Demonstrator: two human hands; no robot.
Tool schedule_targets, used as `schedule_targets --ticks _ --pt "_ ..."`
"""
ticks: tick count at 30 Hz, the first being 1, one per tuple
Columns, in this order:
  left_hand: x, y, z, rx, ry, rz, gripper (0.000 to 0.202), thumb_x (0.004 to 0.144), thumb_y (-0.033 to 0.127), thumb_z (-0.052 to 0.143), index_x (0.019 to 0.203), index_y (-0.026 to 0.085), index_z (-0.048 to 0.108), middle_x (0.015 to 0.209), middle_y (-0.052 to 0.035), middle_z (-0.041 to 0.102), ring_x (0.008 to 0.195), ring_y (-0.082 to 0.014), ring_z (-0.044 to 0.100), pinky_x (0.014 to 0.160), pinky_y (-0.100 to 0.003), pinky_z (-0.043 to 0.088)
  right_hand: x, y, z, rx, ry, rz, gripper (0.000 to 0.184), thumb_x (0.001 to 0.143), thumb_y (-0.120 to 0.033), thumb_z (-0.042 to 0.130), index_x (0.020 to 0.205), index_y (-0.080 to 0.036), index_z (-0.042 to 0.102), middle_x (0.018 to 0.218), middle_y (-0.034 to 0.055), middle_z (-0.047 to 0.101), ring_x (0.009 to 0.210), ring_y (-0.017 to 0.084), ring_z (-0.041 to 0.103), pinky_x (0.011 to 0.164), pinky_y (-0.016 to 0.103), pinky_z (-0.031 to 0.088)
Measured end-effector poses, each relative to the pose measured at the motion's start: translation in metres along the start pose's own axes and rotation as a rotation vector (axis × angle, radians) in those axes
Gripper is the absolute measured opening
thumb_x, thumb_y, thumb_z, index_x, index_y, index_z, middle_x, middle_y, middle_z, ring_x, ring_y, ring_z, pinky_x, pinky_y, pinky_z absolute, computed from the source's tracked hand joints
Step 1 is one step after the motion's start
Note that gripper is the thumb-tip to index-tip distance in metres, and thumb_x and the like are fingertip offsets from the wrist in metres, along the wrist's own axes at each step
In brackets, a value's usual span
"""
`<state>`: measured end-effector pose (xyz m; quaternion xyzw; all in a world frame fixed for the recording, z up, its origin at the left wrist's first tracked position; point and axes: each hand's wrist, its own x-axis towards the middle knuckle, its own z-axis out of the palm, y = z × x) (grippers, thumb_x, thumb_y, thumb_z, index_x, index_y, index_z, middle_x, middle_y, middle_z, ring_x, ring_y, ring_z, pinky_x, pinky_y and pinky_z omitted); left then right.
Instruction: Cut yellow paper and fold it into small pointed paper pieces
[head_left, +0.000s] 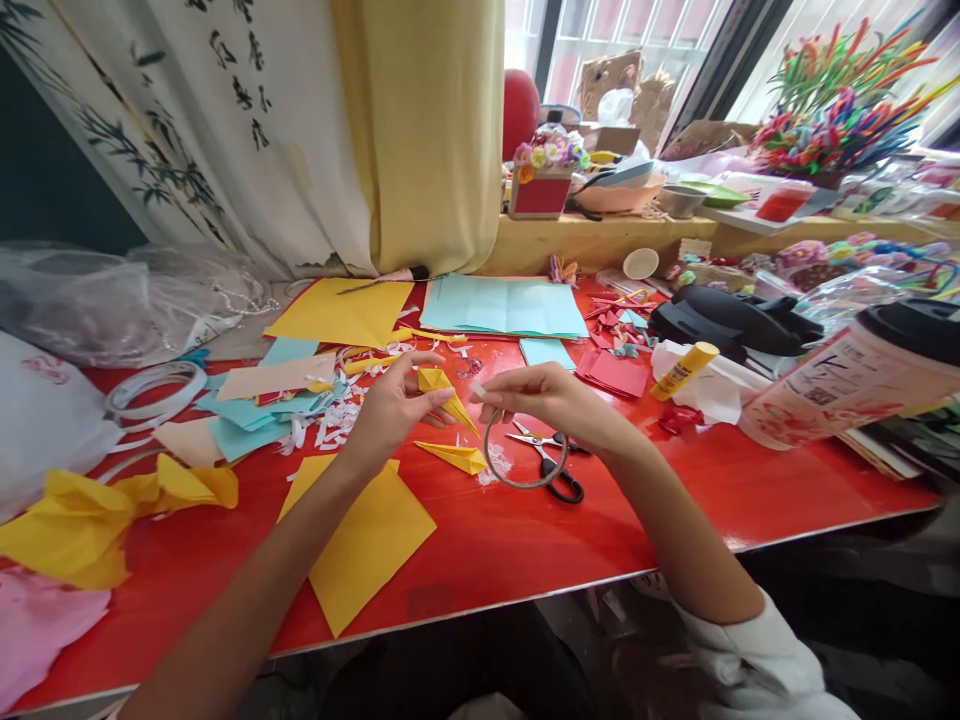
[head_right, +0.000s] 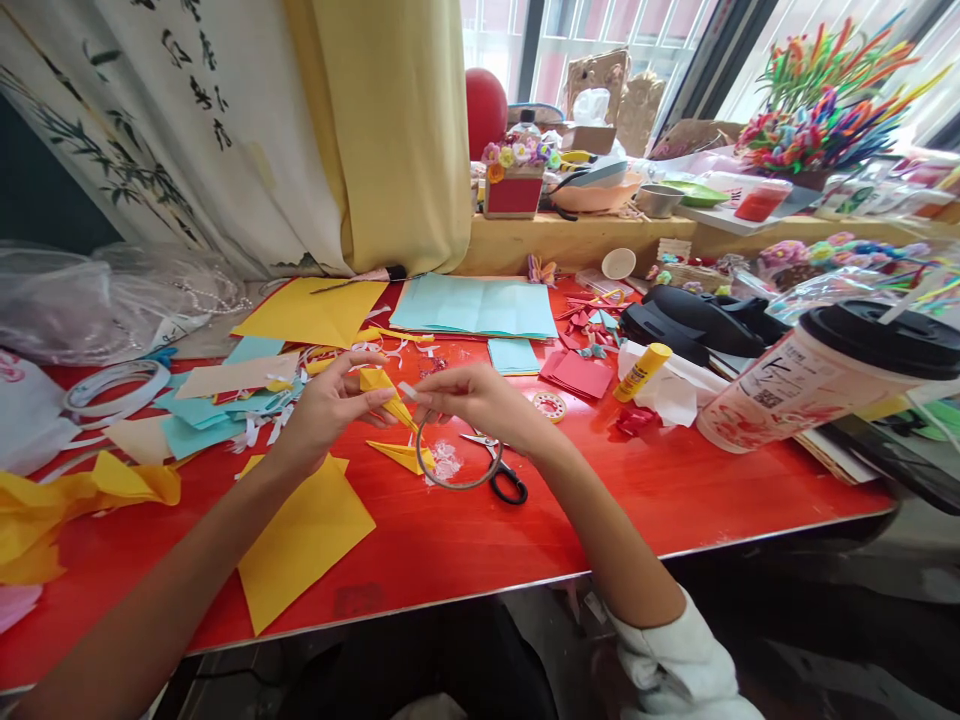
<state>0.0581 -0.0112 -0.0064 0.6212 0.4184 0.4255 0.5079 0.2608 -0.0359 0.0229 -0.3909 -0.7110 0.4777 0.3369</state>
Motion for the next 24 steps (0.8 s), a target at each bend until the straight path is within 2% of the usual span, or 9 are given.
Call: schedule_targets --ticks 3,8,15,20,24 --pt "-0.002 0.0 0.003 0.013 -0.002 0.041 0.024 0.077 0.029 0.064 0.097 0.019 0.055 0.067 0.0004 0.066 0.059 -0.014 0.067 0.056 -0.024 0.057 0.004 0.006 0.014 0.036 -0.027 0.037 0.021 0.082 -0.034 0.059 0.085 -0.016 0.07 0.077 0.0052 0.07 0.07 0.013 0.063 0.069 0.028 0.049" --pt "-0.003 -0.003 0.005 0.02 0.02 0.077 0.015 0.079 0.028 0.061 0.09 0.018 0.059 0.067 -0.0006 0.068 0.057 -0.0121 0.066 0.057 -0.022 0.057 0.009 0.014 0.025 0.005 0.037 0.029 0.022 0.084 -0.032 0.056 0.085 -0.014 0.068 0.075 0.0053 0.069 0.067 0.012 0.061 0.067 0.028 0.049" --pt "-0.003 -0.003 0.007 -0.014 -0.041 -0.014 0.026 0.081 0.035 0.059 0.097 0.016 0.062 0.08 -0.0038 0.07 0.063 -0.013 0.068 0.064 -0.024 0.058 0.009 0.015 0.027 -0.174 0.089 0.019 0.022 0.086 -0.031 0.051 0.08 -0.015 0.065 0.073 0.0043 0.069 0.063 0.011 0.059 0.061 0.025 0.046" --pt "-0.005 -0.002 0.007 -0.054 -0.091 -0.052 0.031 0.085 0.043 0.053 0.098 0.015 0.06 0.091 -0.0055 0.069 0.074 -0.016 0.069 0.069 -0.028 0.058 0.008 0.013 0.027 -0.272 0.115 0.043 0.024 0.087 -0.032 0.049 0.08 -0.016 0.066 0.073 0.0033 0.069 0.06 0.01 0.06 0.056 0.024 0.042" --pt "-0.005 -0.003 0.007 -0.066 -0.099 -0.08 0.032 0.084 0.043 0.053 0.097 0.015 0.061 0.09 -0.0055 0.069 0.072 -0.0164 0.069 0.067 -0.028 0.057 0.008 0.014 0.026 -0.314 0.098 0.036 0.022 0.087 -0.03 0.05 0.077 -0.016 0.065 0.072 0.0025 0.069 0.059 0.01 0.06 0.058 0.024 0.042"
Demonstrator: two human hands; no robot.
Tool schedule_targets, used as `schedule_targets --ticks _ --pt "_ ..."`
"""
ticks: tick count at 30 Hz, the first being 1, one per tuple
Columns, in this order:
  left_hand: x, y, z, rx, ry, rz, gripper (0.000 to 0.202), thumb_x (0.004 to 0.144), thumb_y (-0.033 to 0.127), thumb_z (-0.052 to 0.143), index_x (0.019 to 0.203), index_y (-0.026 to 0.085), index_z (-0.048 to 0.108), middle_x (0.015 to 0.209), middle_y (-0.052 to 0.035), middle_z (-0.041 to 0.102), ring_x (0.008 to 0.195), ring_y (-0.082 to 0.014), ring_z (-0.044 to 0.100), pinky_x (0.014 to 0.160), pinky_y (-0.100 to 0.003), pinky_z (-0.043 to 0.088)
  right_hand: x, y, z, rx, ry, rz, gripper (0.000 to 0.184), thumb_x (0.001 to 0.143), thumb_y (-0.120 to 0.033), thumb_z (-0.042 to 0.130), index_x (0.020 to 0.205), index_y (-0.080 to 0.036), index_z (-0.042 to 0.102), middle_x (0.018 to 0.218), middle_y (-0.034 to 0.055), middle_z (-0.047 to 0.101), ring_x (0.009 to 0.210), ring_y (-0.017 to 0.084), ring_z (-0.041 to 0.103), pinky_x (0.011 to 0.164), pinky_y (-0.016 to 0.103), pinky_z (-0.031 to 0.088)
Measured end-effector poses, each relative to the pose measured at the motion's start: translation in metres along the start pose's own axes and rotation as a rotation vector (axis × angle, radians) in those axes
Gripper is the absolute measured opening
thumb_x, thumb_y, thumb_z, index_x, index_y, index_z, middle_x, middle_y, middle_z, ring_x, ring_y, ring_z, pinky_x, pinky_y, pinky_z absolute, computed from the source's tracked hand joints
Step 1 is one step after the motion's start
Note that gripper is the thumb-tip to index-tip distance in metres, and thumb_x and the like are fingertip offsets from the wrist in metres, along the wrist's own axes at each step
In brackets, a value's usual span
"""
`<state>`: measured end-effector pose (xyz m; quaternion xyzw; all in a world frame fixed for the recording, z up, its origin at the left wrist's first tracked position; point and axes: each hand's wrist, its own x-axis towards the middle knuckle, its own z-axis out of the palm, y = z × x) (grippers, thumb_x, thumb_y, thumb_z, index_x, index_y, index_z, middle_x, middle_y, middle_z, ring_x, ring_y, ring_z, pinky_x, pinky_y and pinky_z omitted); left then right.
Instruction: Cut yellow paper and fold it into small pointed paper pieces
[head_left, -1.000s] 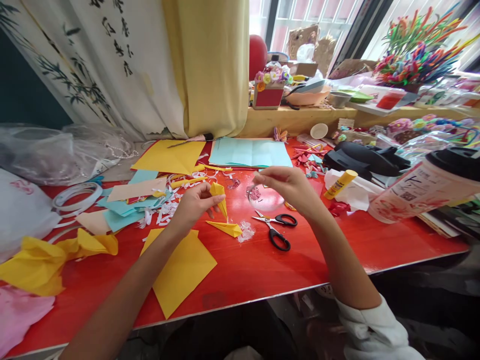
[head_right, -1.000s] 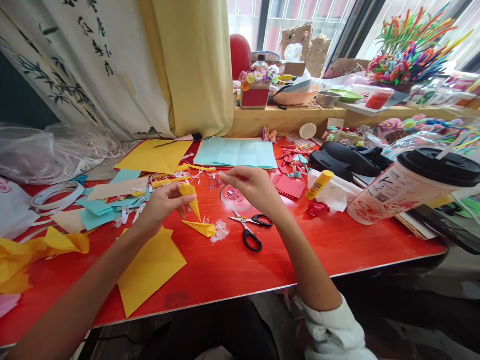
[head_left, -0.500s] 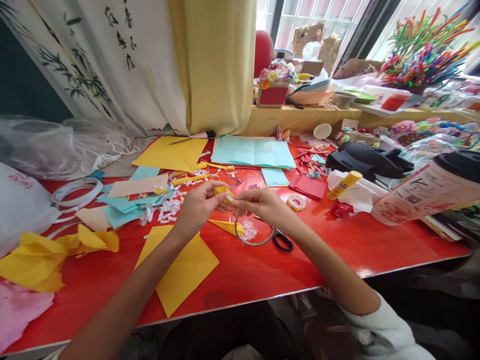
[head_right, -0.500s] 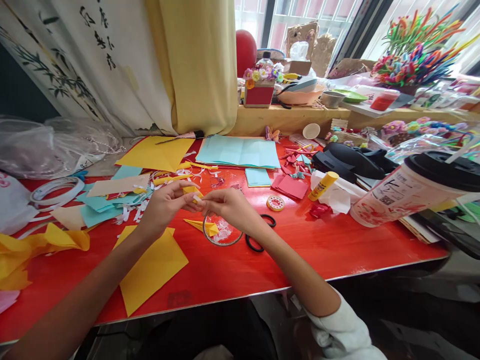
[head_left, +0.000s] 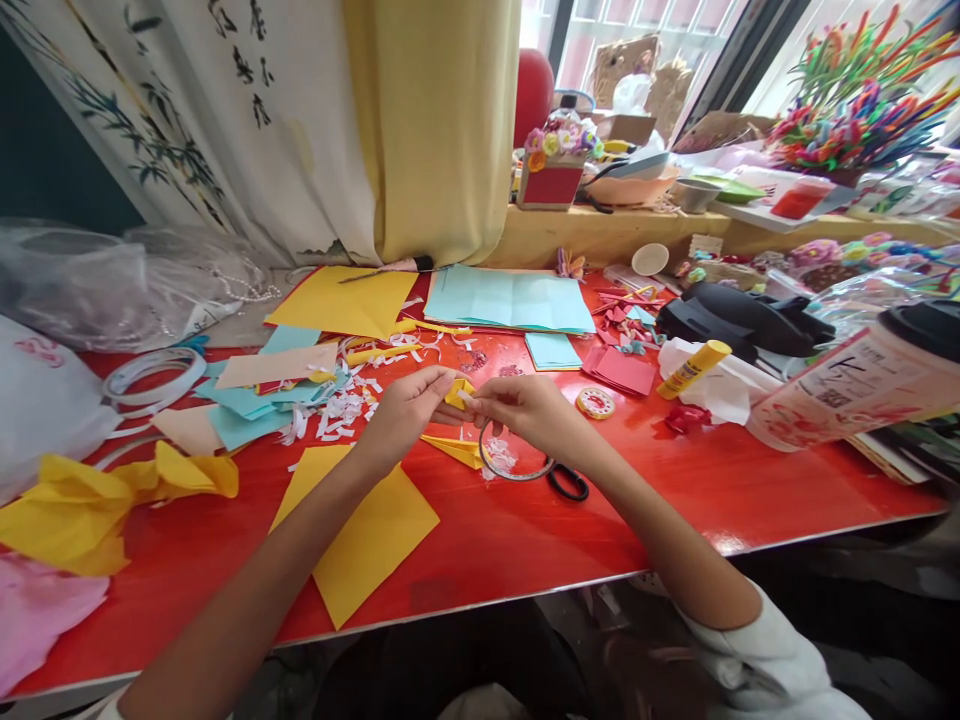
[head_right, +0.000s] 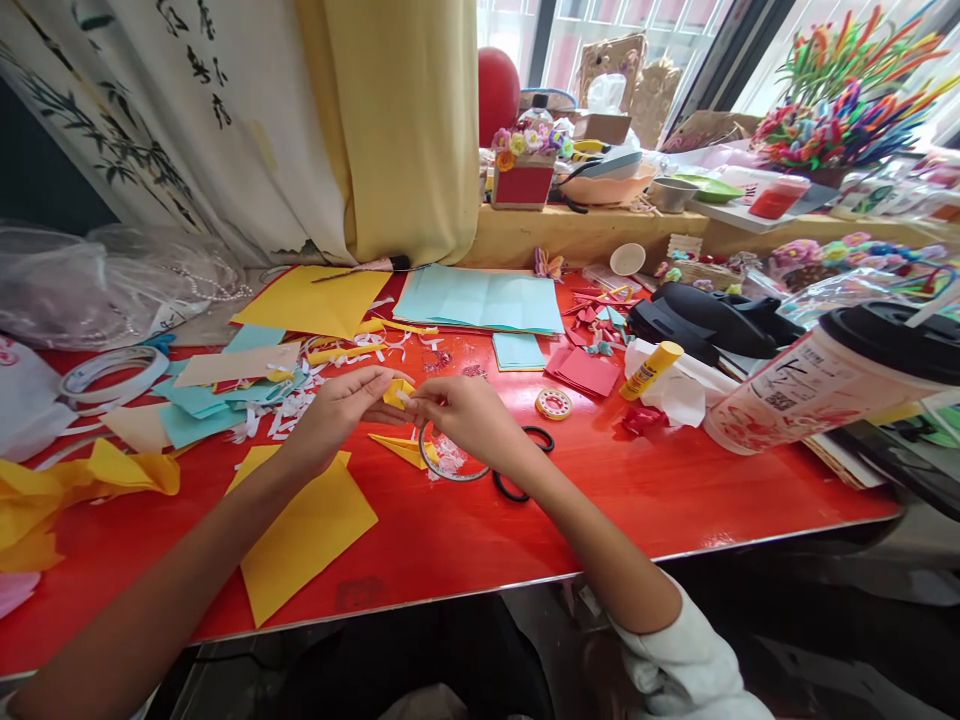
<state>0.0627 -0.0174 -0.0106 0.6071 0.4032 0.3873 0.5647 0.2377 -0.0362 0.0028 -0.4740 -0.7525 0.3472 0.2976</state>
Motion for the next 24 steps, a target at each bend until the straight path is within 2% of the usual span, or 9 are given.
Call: schedule_targets --ticks 5,15,24 --pt "0.0 -0.0006 0.0002 0.032 -0.006 -0.011 0.032 0.085 0.044 0.052 0.097 0.015 0.061 0.088 -0.0053 0.069 0.073 -0.016 0.068 0.067 -0.027 0.057 0.0002 0.0045 0.0011 -0.03 -0.013 -0.013 0.021 0.088 -0.029 0.049 0.08 -0.017 0.065 0.073 0.0026 0.069 0.063 0.011 0.061 0.063 0.025 0.043" --pt "-0.0001 -0.0045 0.0021 0.079 -0.027 0.007 0.03 0.086 0.043 0.05 0.096 0.017 0.061 0.086 -0.0036 0.068 0.072 -0.0153 0.068 0.068 -0.028 0.056 0.0016 0.0054 0.0027 -0.073 -0.019 0.011 0.022 0.087 -0.025 0.046 0.076 -0.017 0.063 0.071 0.0019 0.068 0.057 0.009 0.058 0.06 0.024 0.042" --pt "-0.0005 -0.0075 0.0037 0.048 -0.086 -0.01 0.031 0.086 0.045 0.049 0.09 0.017 0.061 0.087 -0.0033 0.067 0.079 -0.0162 0.067 0.072 -0.029 0.056 0.0021 0.0056 0.0042 -0.032 -0.039 0.013 0.023 0.089 -0.03 0.046 0.078 -0.017 0.062 0.071 0.002 0.068 0.053 0.009 0.057 0.058 0.025 0.043"
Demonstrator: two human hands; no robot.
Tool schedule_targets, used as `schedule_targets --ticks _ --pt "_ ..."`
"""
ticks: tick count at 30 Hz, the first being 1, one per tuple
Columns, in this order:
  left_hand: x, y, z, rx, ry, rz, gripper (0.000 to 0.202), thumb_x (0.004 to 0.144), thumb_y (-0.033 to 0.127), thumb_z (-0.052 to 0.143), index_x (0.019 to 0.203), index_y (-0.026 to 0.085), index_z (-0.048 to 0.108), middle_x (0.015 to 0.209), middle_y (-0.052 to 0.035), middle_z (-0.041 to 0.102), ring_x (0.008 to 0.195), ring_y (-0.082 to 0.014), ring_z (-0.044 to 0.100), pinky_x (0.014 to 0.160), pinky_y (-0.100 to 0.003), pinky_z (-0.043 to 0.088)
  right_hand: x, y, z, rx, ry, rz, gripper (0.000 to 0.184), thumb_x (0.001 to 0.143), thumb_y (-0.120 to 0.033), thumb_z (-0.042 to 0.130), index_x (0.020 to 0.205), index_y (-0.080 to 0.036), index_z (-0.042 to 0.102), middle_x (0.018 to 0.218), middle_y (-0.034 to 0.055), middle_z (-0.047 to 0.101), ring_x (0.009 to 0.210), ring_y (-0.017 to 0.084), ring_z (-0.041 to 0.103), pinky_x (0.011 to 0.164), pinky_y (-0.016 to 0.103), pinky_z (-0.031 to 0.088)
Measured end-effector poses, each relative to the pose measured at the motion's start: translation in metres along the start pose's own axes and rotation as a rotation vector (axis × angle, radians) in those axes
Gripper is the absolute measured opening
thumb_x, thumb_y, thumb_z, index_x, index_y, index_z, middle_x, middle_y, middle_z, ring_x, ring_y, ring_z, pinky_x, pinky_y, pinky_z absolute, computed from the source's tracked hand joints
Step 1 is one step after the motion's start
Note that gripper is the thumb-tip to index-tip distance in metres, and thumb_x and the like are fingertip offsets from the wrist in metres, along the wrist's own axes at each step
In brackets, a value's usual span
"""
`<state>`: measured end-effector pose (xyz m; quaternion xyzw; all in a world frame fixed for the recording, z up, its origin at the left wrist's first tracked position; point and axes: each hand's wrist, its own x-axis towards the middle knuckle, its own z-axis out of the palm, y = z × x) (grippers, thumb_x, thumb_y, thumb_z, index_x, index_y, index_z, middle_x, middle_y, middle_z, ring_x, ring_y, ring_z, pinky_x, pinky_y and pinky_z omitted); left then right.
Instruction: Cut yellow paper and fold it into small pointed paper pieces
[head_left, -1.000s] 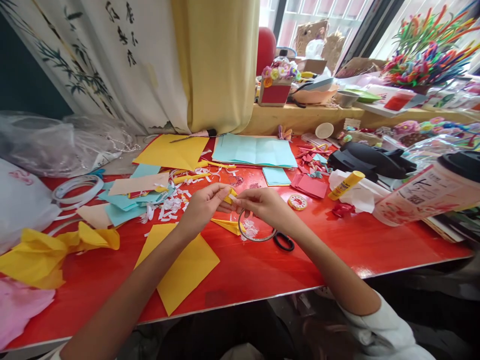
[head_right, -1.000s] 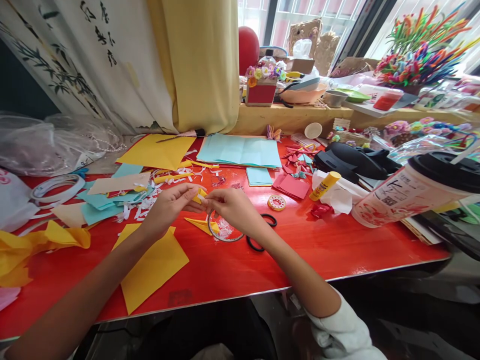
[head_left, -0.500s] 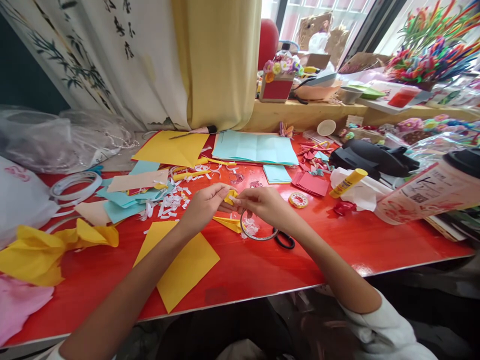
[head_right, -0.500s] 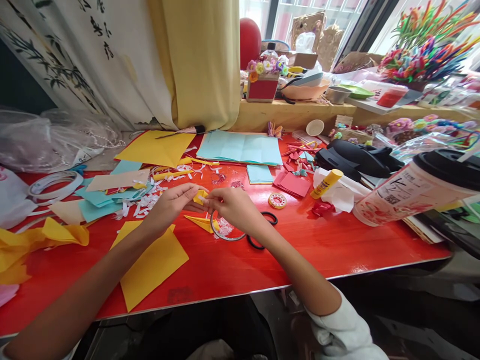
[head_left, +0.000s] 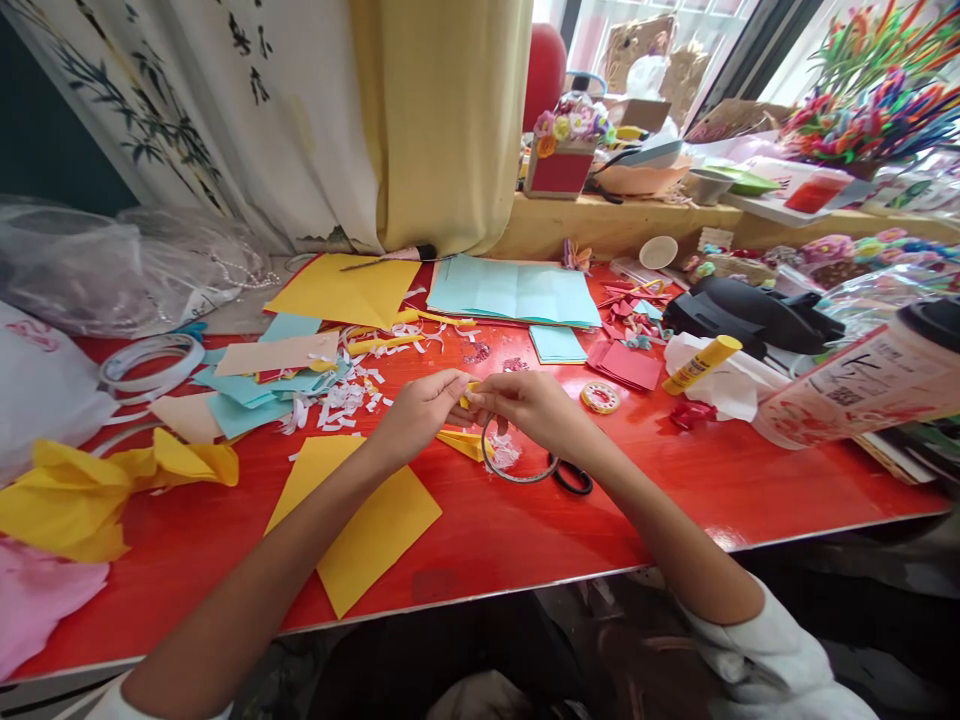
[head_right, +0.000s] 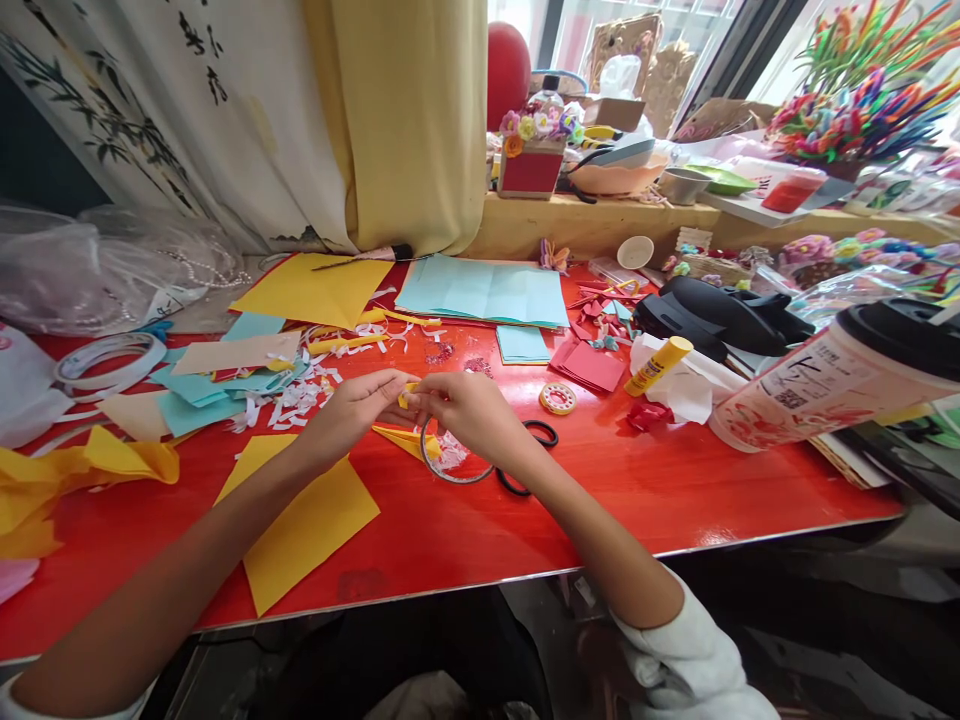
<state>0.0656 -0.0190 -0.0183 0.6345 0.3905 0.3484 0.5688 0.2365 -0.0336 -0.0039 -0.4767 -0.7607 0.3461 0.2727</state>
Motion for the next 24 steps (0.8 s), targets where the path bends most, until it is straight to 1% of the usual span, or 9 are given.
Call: schedule_targets --ticks 3,5,9,13,18,24 --pt "0.0004 -0.0011 0.0019 -0.047 0.0 -0.008 0.03 0.086 0.043 0.048 0.091 0.016 0.06 0.086 -0.0033 0.067 0.078 -0.016 0.067 0.073 -0.03 0.056 -0.0002 -0.0002 -0.0008 0.027 -0.011 0.02 0.027 0.089 -0.037 0.047 0.08 -0.017 0.063 0.072 0.0029 0.068 0.053 0.009 0.058 0.057 0.025 0.043" --pt "0.0008 -0.0011 0.0019 -0.072 0.006 -0.016 0.028 0.087 0.042 0.048 0.092 0.016 0.059 0.086 -0.0035 0.067 0.076 -0.0156 0.067 0.072 -0.029 0.056 -0.0005 -0.0002 -0.002 0.024 -0.017 0.026 0.029 0.089 -0.039 0.047 0.078 -0.017 0.062 0.072 0.0032 0.069 0.055 0.01 0.059 0.057 0.026 0.042" --pt "0.0008 0.0007 0.0006 -0.075 0.008 -0.016 0.03 0.087 0.042 0.049 0.093 0.015 0.059 0.086 -0.0041 0.067 0.076 -0.0158 0.067 0.072 -0.029 0.055 -0.0012 -0.0002 -0.0043 0.001 -0.019 0.019 0.028 0.088 -0.034 0.048 0.073 -0.016 0.062 0.071 0.0036 0.069 0.057 0.011 0.06 0.058 0.026 0.042" --pt "-0.0003 0.0022 0.0001 -0.055 -0.004 -0.026 0.031 0.086 0.044 0.049 0.093 0.016 0.061 0.085 -0.0038 0.068 0.077 -0.0167 0.067 0.073 -0.029 0.055 -0.002 -0.0008 -0.0047 -0.006 -0.024 0.023 0.027 0.088 -0.033 0.049 0.07 -0.017 0.061 0.071 0.003 0.069 0.056 0.01 0.06 0.057 0.026 0.042" --pt "0.0002 0.0013 -0.0002 -0.047 -0.009 -0.022 0.03 0.085 0.043 0.05 0.093 0.016 0.061 0.084 -0.004 0.068 0.077 -0.0162 0.068 0.073 -0.029 0.055 -0.0023 -0.0016 -0.0035 -0.012 -0.038 0.045 0.026 0.088 -0.033 0.048 0.072 -0.017 0.062 0.071 0.0027 0.069 0.052 0.009 0.058 0.054 0.025 0.041" --pt "0.0017 -0.0002 -0.0014 -0.048 -0.006 -0.029 0.03 0.085 0.044 0.051 0.089 0.016 0.06 0.083 -0.0036 0.068 0.074 -0.0159 0.068 0.073 -0.03 0.056 -0.0013 0.0003 -0.0031 0.02 -0.054 0.03 0.024 0.087 -0.033 0.049 0.073 -0.017 0.062 0.071 0.0022 0.069 0.049 0.008 0.058 0.054 0.025 0.042"
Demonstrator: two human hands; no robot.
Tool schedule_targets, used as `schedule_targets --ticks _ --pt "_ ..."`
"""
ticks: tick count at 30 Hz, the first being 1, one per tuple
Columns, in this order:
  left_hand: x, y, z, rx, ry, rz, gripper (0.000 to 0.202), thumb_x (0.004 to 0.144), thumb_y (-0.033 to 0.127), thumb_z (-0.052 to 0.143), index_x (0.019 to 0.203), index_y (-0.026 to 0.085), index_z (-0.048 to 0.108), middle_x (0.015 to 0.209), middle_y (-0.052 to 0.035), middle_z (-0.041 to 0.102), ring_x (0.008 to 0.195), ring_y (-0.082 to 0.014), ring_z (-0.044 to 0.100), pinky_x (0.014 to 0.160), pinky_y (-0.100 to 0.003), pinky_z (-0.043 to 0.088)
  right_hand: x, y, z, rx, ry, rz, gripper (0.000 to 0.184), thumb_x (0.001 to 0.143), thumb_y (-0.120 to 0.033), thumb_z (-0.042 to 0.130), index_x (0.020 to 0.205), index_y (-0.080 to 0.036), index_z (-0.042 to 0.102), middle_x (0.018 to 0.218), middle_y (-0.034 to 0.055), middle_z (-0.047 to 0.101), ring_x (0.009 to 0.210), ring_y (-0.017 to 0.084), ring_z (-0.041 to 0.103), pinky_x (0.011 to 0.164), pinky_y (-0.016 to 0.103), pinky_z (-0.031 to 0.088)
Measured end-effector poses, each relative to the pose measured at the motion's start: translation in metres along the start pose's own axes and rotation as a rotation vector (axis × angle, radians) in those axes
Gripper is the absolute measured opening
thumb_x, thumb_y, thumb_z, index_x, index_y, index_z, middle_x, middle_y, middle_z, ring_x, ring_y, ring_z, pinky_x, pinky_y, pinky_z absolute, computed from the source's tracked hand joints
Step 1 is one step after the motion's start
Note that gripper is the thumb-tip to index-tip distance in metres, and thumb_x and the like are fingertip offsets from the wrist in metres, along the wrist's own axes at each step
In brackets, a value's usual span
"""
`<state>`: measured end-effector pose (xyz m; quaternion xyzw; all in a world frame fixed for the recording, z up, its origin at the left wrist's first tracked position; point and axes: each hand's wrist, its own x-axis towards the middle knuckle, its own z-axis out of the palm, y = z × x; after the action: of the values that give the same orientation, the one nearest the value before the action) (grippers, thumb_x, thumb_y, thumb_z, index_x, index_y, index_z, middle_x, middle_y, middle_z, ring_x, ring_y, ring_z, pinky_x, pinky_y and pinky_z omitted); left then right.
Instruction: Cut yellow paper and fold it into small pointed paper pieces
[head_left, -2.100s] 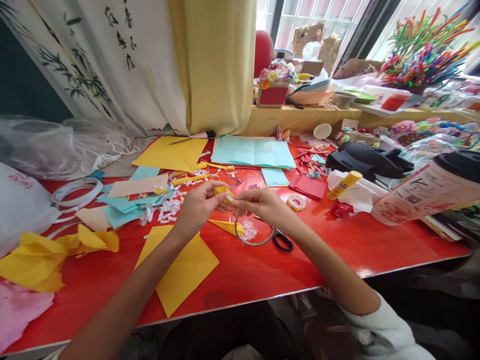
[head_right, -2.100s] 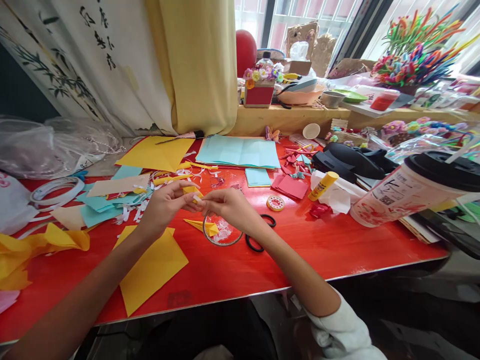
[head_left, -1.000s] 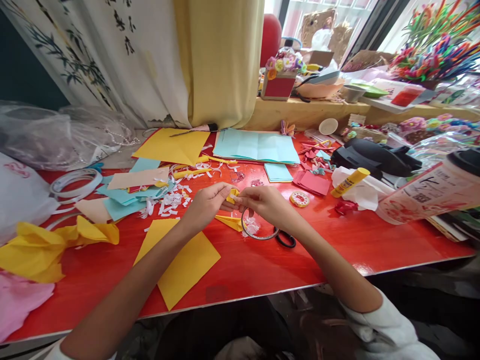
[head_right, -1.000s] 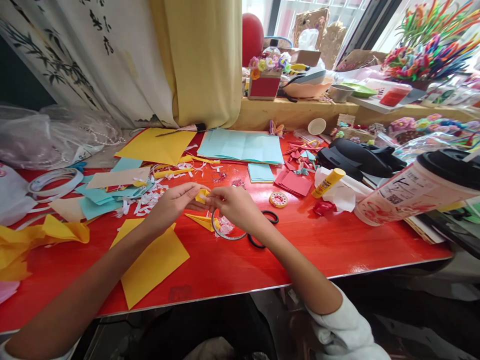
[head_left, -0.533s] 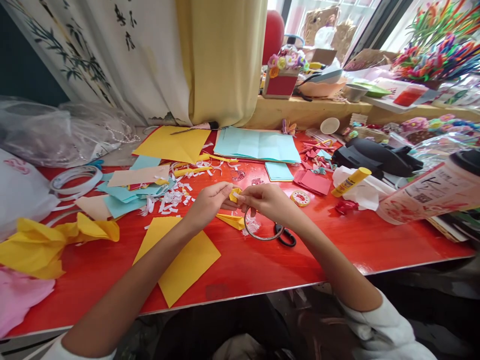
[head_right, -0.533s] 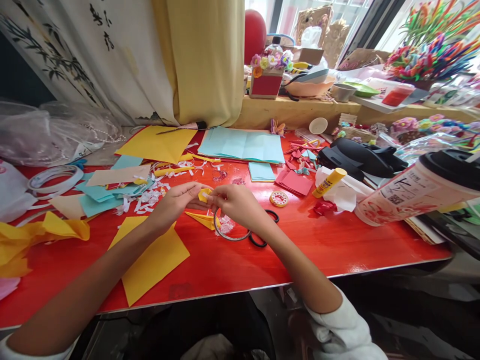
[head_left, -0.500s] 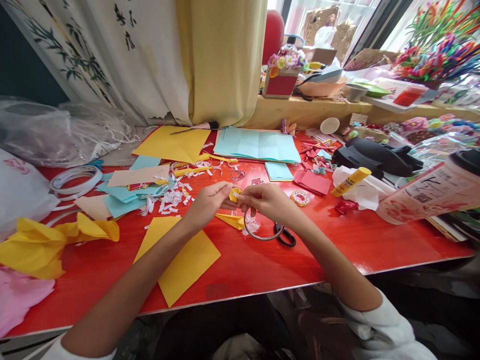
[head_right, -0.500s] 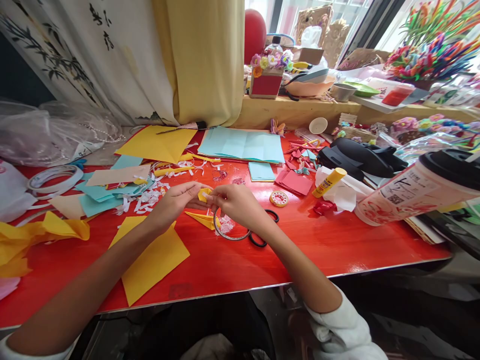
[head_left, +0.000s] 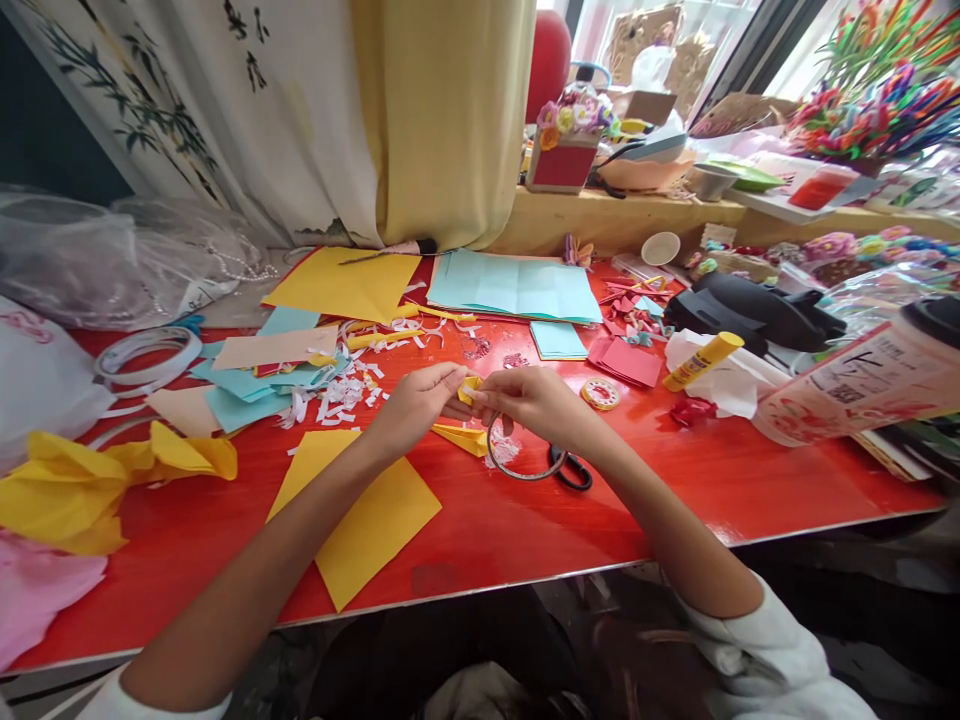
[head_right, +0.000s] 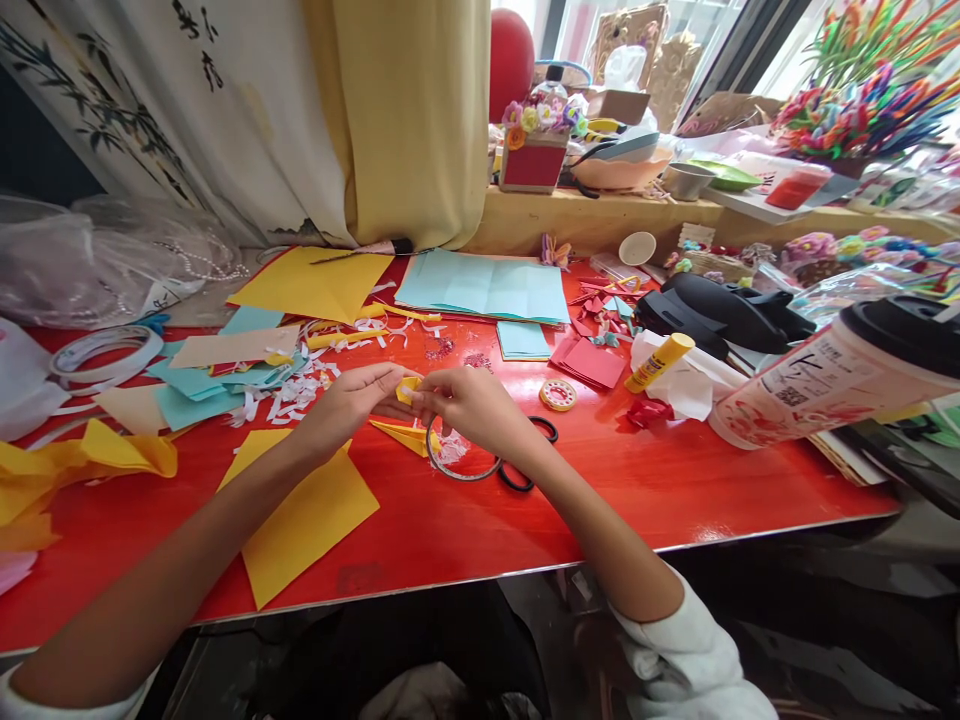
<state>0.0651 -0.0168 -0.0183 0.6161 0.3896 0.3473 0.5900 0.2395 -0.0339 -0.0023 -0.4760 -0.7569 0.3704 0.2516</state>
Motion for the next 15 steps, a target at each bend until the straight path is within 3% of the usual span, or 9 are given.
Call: schedule_targets --ticks 8,15 --pt "-0.0013 0.0003 0.0011 -0.001 0.004 0.012 0.031 0.084 0.045 0.052 0.087 0.016 0.06 0.085 -0.0037 0.068 0.073 -0.016 0.067 0.069 -0.029 0.056 0.0004 -0.0004 0.0019 0.03 0.0 0.021 0.033 0.087 -0.045 0.048 0.074 -0.016 0.06 0.068 0.0037 0.069 0.047 0.01 0.058 0.05 0.025 0.042" --pt "-0.0017 -0.0008 0.002 -0.002 -0.006 0.027 0.031 0.085 0.044 0.051 0.089 0.014 0.06 0.089 -0.0051 0.068 0.074 -0.0161 0.068 0.07 -0.029 0.056 -0.0005 -0.0024 0.0018 -0.017 0.006 0.03 0.035 0.087 -0.045 0.047 0.073 -0.016 0.06 0.068 0.0032 0.069 0.046 0.009 0.058 0.052 0.025 0.042"
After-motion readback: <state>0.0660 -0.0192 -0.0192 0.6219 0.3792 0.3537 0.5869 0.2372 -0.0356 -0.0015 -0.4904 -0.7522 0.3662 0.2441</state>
